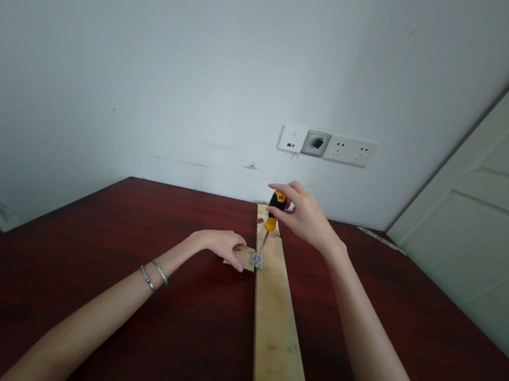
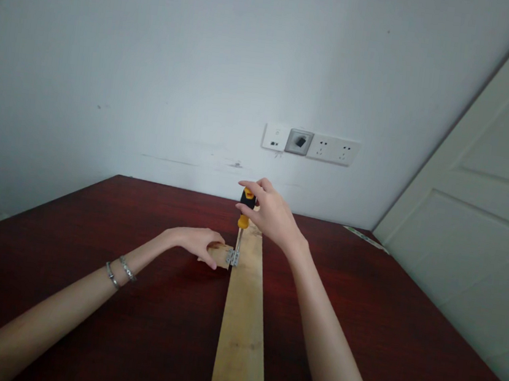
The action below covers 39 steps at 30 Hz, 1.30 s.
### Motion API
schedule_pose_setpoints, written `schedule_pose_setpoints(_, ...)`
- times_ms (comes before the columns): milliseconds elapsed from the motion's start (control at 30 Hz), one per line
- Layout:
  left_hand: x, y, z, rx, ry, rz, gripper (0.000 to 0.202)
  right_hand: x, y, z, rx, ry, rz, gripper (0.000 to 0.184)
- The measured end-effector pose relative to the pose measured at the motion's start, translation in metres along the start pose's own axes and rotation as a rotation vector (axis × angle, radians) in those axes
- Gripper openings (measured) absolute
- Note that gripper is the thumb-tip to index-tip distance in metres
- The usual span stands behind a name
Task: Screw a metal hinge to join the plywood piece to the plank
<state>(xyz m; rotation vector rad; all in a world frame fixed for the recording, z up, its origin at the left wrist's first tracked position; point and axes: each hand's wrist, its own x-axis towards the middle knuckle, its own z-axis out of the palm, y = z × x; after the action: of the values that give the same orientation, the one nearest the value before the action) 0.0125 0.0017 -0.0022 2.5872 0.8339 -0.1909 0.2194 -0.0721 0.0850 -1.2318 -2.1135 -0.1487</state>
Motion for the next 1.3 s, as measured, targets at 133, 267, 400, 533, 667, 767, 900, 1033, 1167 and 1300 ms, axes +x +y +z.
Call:
schedule_pose_setpoints(133, -0.0008, 0.0014, -0.0012, 0.001, -0.010, -0.007, 0.058, -0.0005, -0.0005, 0.0014, 0.014, 0.016, -0.019, 0.045)
schedule_pose_setpoints(267, -0.0002, -0.0002, -0.0004, 0.010, 0.000, 0.006, 0.061, -0.0006, 0.0000, 0.0043, 0.003, 0.044, 0.000, 0.038)
schedule_pose_setpoints(400, 0.0001, -0.0008, 0.0002, 0.000, -0.005, -0.003, 0.062, 0.0002, 0.0013, 0.0044, 0.034, 0.042, -0.007, 0.036)
schedule_pose_setpoints(533, -0.0006, 0.0005, -0.0005, 0.000, -0.003, -0.008, 0.060, -0.0003, 0.0002, 0.0033, 0.017, 0.034, -0.017, 0.046)
schedule_pose_setpoints(667, -0.0011, 0.0005, -0.0005, 0.012, -0.001, -0.002, 0.062, -0.0009, -0.0012, 0.0030, -0.022, 0.044, 0.003, 0.040)
schedule_pose_setpoints(767, -0.0009, 0.0000, -0.0001, 0.014, 0.000, -0.003, 0.063, -0.0006, -0.0008, 0.0027, -0.056, 0.055, 0.013, 0.035)
schedule_pose_setpoints(900, 0.0003, -0.0012, 0.0007, 0.008, -0.001, -0.018, 0.063, -0.0003, -0.0013, 0.0019, -0.047, 0.048, 0.002, 0.045)
schedule_pose_setpoints(1033, 0.0012, -0.0026, 0.0012, 0.004, -0.004, -0.003, 0.063, -0.0009, -0.0038, 0.0014, -0.088, 0.056, 0.001, 0.045)
schedule_pose_setpoints(1167, 0.0005, -0.0022, 0.0006, 0.016, 0.001, 0.000, 0.065, -0.0004, -0.0028, 0.0022, -0.088, 0.062, 0.010, 0.037)
schedule_pose_setpoints(1300, -0.0001, -0.0014, 0.0004, 0.005, 0.000, 0.011, 0.064, 0.0003, -0.0018, 0.0036, -0.048, 0.046, 0.004, 0.035)
